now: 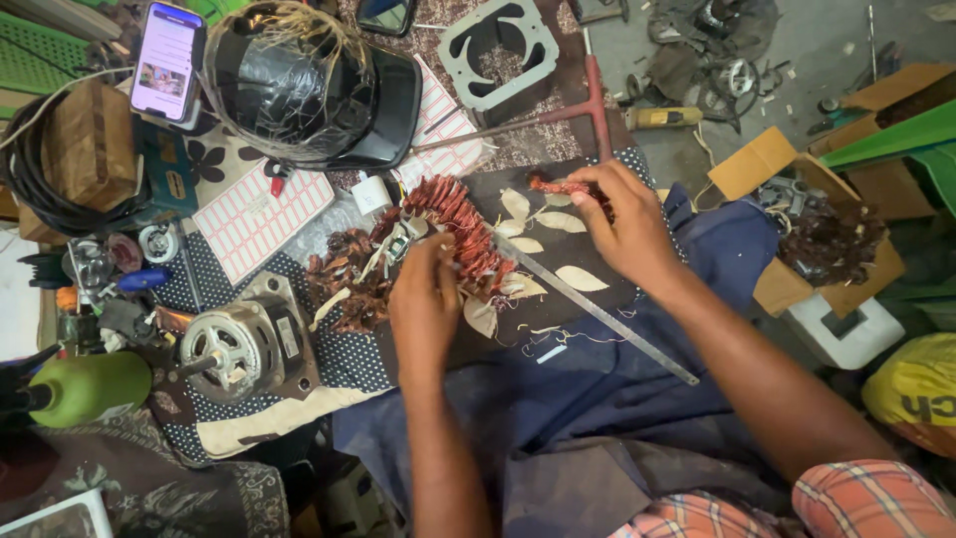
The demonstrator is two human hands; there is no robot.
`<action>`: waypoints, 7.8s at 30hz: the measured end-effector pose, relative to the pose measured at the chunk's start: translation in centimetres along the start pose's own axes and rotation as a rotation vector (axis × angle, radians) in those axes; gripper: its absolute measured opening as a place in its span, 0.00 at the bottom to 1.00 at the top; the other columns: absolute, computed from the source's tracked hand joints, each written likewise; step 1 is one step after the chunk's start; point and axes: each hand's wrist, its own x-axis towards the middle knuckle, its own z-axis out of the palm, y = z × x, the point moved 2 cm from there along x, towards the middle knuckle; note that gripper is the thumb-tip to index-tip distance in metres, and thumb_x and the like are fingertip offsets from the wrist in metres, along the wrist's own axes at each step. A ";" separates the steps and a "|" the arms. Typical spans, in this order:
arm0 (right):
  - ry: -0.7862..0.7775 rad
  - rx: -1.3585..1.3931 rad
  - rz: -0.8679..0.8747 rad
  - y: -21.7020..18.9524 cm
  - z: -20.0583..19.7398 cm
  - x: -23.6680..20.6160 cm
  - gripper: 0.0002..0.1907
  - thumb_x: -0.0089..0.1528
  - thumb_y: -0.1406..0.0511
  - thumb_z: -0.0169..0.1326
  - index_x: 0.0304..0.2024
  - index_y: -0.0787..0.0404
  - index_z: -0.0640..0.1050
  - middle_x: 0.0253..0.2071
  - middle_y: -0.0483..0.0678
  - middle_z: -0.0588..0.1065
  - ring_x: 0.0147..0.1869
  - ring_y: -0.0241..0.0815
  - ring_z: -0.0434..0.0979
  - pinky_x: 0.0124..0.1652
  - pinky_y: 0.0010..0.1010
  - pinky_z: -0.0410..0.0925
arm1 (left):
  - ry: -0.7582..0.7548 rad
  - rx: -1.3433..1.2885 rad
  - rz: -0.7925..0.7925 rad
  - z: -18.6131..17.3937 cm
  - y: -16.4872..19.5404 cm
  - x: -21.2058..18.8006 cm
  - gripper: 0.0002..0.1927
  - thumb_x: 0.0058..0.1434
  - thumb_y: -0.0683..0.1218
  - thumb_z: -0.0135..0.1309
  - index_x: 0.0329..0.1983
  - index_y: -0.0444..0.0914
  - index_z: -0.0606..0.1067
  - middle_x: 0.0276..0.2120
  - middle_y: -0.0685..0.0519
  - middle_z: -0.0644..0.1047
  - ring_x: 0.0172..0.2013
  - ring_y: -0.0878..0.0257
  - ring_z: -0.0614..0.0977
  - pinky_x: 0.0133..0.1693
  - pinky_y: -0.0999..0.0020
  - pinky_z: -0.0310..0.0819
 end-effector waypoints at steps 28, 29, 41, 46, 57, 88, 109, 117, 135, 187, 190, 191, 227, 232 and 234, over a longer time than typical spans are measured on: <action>-0.357 0.084 -0.328 -4.9 2.2 -2.1 0.26 0.56 0.63 0.65 0.55 0.66 0.76 0.55 0.56 0.74 0.58 0.56 0.75 0.56 0.43 0.68 | -0.043 -0.850 -0.246 4.2 -3.0 -0.3 0.20 0.59 0.38 0.61 0.55 0.37 0.74 0.29 0.63 0.68 0.30 0.76 0.74 0.34 0.77 0.78; -0.338 0.129 -0.264 -4.9 2.4 -2.1 0.22 0.57 0.65 0.65 0.53 0.65 0.77 0.53 0.55 0.75 0.56 0.54 0.76 0.55 0.40 0.69 | -0.021 -0.803 -0.241 4.3 -2.6 -0.4 0.20 0.59 0.38 0.62 0.55 0.37 0.75 0.29 0.63 0.68 0.29 0.76 0.74 0.33 0.77 0.76; -0.374 0.920 0.390 1.4 5.8 -3.7 0.05 0.66 0.71 0.56 0.43 0.66 0.75 0.43 0.47 0.79 0.48 0.34 0.80 0.50 0.29 0.73 | 0.065 -0.223 0.070 1.6 1.9 -0.9 0.11 0.64 0.40 0.60 0.49 0.38 0.79 0.35 0.51 0.75 0.29 0.62 0.76 0.33 0.67 0.72; -0.380 1.079 0.554 3.5 5.6 -4.0 0.04 0.66 0.71 0.54 0.43 0.64 0.74 0.40 0.46 0.78 0.44 0.36 0.81 0.45 0.30 0.74 | 0.049 -0.045 0.316 1.3 2.6 -0.8 0.22 0.60 0.37 0.54 0.58 0.42 0.78 0.53 0.47 0.72 0.55 0.49 0.73 0.57 0.55 0.68; -0.251 0.358 0.106 -0.1 2.6 -3.2 0.08 0.64 0.75 0.53 0.46 0.67 0.77 0.47 0.52 0.78 0.51 0.46 0.81 0.49 0.33 0.73 | -0.054 0.090 0.383 2.7 1.9 -0.3 0.25 0.59 0.48 0.65 0.61 0.48 0.75 0.66 0.50 0.67 0.72 0.41 0.59 0.70 0.43 0.54; -0.110 -0.071 -0.006 -1.1 -0.2 -3.4 0.10 0.56 0.74 0.59 0.41 0.63 0.81 0.25 0.48 0.73 0.26 0.42 0.73 0.30 0.32 0.68 | -0.052 0.118 0.407 3.7 1.8 0.1 0.29 0.54 0.48 0.68 0.60 0.47 0.75 0.65 0.48 0.67 0.72 0.41 0.59 0.69 0.43 0.55; -0.555 1.224 0.291 3.3 3.6 -4.2 0.14 0.69 0.61 0.50 0.37 0.67 0.74 0.54 0.58 0.76 0.44 0.37 0.68 0.46 0.28 0.62 | 0.025 0.084 0.426 5.6 0.5 -0.6 0.25 0.54 0.52 0.68 0.54 0.45 0.75 0.65 0.46 0.65 0.72 0.38 0.57 0.69 0.39 0.53; -0.587 1.267 0.308 3.3 4.0 -4.4 0.17 0.71 0.56 0.50 0.38 0.65 0.72 0.44 0.52 0.71 0.43 0.37 0.66 0.45 0.30 0.62 | 0.048 0.049 0.453 6.7 -0.8 -0.8 0.27 0.52 0.54 0.67 0.54 0.45 0.73 0.66 0.46 0.63 0.74 0.38 0.54 0.71 0.35 0.48; -0.565 1.414 0.369 3.9 4.2 -4.7 0.16 0.70 0.57 0.53 0.37 0.64 0.73 0.42 0.51 0.70 0.49 0.43 0.68 0.47 0.32 0.62 | 0.022 0.047 0.445 7.4 -1.3 -0.8 0.27 0.55 0.55 0.66 0.55 0.46 0.72 0.67 0.46 0.62 0.74 0.37 0.53 0.72 0.32 0.46; 0.089 -0.703 -0.337 -4.6 -7.5 0.0 0.08 0.51 0.69 0.63 0.34 0.64 0.81 0.36 0.52 0.77 0.44 0.52 0.77 0.52 0.50 0.69 | 0.033 0.086 0.456 6.7 -0.3 -0.9 0.29 0.53 0.57 0.69 0.55 0.46 0.72 0.64 0.45 0.64 0.73 0.38 0.55 0.70 0.33 0.47; -0.025 -0.226 -0.215 -5.3 -4.4 -1.0 0.10 0.63 0.67 0.62 0.46 0.62 0.80 0.47 0.51 0.77 0.53 0.52 0.77 0.56 0.40 0.70 | 0.039 0.089 0.454 6.6 -0.4 -0.9 0.30 0.51 0.57 0.69 0.55 0.46 0.72 0.65 0.45 0.64 0.73 0.38 0.55 0.71 0.33 0.47; -0.075 -0.122 -0.197 -5.6 -3.0 -1.5 0.14 0.61 0.63 0.64 0.47 0.62 0.80 0.47 0.52 0.78 0.53 0.53 0.78 0.55 0.41 0.70 | 0.021 0.100 0.443 6.7 -0.5 -0.9 0.31 0.50 0.56 0.69 0.55 0.46 0.72 0.65 0.45 0.64 0.73 0.37 0.55 0.71 0.33 0.47; -0.526 1.448 0.508 1.8 5.7 -2.7 0.16 0.72 0.56 0.49 0.36 0.58 0.66 0.32 0.42 0.61 0.35 0.33 0.59 0.37 0.25 0.58 | 0.011 0.086 0.447 7.0 -1.0 -1.0 0.28 0.58 0.62 0.63 0.56 0.44 0.74 0.65 0.47 0.66 0.75 0.40 0.56 0.71 0.33 0.47; -0.497 1.314 0.511 1.9 5.9 -3.0 0.15 0.71 0.56 0.49 0.36 0.58 0.65 0.32 0.41 0.61 0.34 0.31 0.56 0.37 0.24 0.57 | 0.013 0.094 0.446 7.1 -0.9 -0.9 0.30 0.55 0.62 0.65 0.55 0.43 0.74 0.64 0.46 0.65 0.74 0.40 0.56 0.70 0.32 0.47; -0.473 1.278 0.490 2.0 6.1 -3.1 0.16 0.71 0.56 0.49 0.35 0.57 0.65 0.31 0.41 0.61 0.34 0.31 0.57 0.36 0.24 0.57 | 0.005 0.104 0.444 7.1 -0.9 -0.9 0.30 0.55 0.62 0.65 0.55 0.43 0.74 0.64 0.46 0.65 0.74 0.40 0.56 0.70 0.32 0.46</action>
